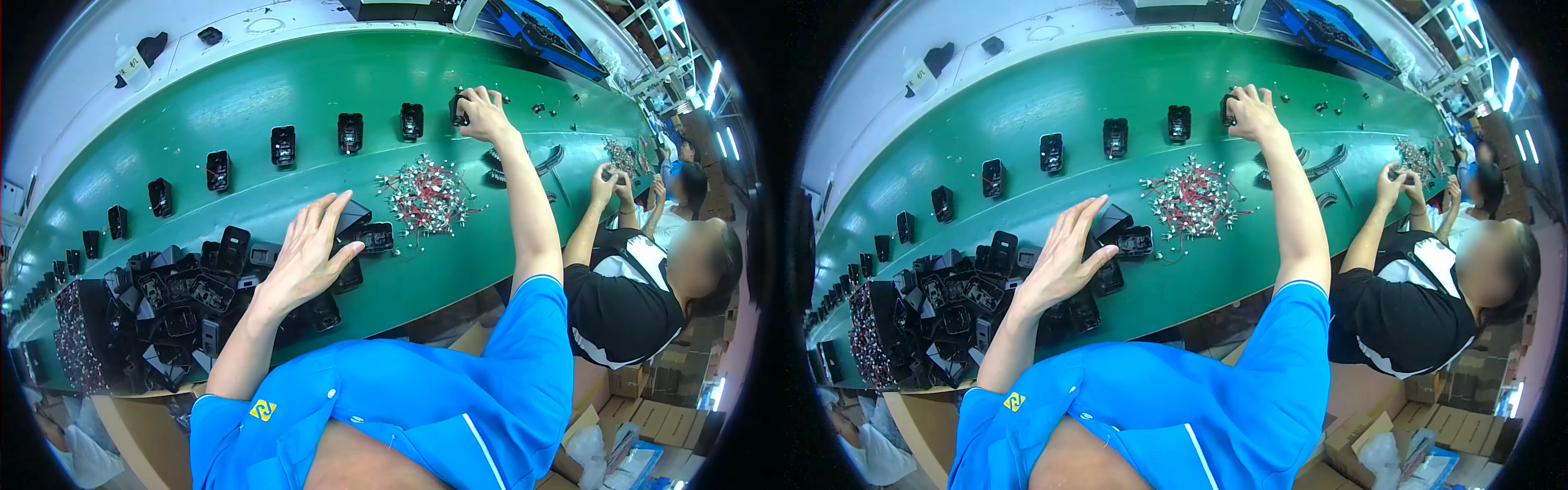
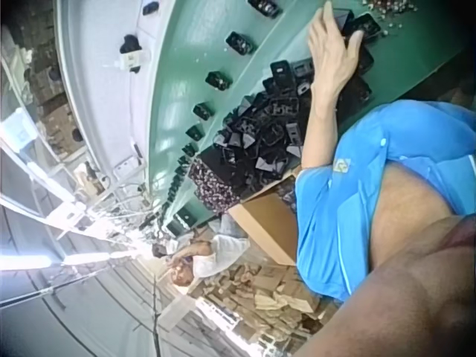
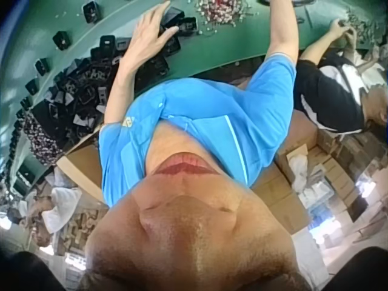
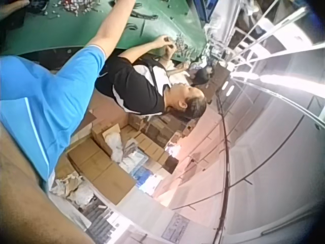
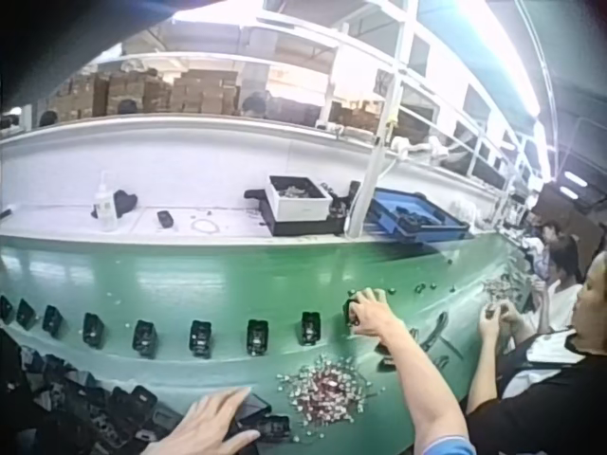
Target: Manual assembly of small black plastic electronic component housings on an assembly line.
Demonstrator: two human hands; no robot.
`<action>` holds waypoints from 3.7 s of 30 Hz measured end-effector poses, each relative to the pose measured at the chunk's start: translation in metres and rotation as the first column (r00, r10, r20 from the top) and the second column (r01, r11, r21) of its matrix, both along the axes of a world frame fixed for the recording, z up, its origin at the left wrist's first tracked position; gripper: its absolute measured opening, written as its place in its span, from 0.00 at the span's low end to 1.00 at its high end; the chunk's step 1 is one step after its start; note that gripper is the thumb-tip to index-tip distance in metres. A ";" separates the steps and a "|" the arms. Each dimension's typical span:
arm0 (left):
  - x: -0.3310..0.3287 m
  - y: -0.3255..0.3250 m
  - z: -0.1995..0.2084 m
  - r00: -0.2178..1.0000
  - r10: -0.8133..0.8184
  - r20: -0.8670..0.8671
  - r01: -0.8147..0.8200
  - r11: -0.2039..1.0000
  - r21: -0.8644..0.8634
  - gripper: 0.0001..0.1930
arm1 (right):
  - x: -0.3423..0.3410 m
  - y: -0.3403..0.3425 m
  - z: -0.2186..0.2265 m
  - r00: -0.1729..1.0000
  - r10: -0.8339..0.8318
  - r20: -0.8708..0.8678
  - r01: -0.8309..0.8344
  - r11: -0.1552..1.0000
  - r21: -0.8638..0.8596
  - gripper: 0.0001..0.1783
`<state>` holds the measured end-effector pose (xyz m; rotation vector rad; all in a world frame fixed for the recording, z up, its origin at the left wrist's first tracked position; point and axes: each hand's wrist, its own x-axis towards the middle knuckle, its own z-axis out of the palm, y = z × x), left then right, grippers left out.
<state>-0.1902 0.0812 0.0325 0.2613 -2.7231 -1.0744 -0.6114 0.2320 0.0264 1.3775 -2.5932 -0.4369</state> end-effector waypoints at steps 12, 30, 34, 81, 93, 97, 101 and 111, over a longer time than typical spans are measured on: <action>-0.035 -0.010 -0.005 0.969 -0.086 0.231 0.124 0.981 -0.152 0.23 | -0.014 -0.004 0.019 0.962 -0.101 0.255 0.124 0.989 -0.076 0.19; -0.021 -0.051 0.038 0.971 0.237 0.017 -0.138 0.506 0.851 0.20 | -0.113 0.001 -0.060 0.684 -0.559 0.469 0.700 0.683 -0.207 0.15; 0.000 -0.049 0.034 0.937 0.328 -0.124 0.184 -0.160 0.970 0.23 | -0.110 0.008 -0.072 0.784 -0.428 0.449 0.596 0.720 -0.356 0.14; 0.071 -0.043 0.015 0.849 0.489 -0.200 0.278 -0.091 0.956 0.27 | 0.349 -0.108 0.026 0.668 0.721 0.186 -0.198 0.412 -0.889 0.08; 0.059 -0.017 0.033 0.809 0.521 -0.273 -0.014 0.481 0.877 0.32 | 0.334 -0.097 0.012 0.721 0.688 0.079 -0.161 0.276 -0.948 0.13; 0.063 -0.012 0.038 0.822 0.466 -0.327 0.038 0.528 0.848 0.30 | 0.329 -0.095 0.003 0.557 0.816 0.152 0.019 0.170 -0.985 0.17; 0.060 -0.013 0.040 0.823 0.451 -0.344 0.043 0.555 0.831 0.27 | 0.330 -0.095 -0.005 0.560 0.819 0.126 0.047 0.121 -0.992 0.19; 0.051 -0.012 0.031 0.833 0.523 -0.181 -0.027 0.366 0.930 0.26 | 0.334 -0.086 0.000 0.671 0.736 0.090 -0.143 0.248 -0.958 0.17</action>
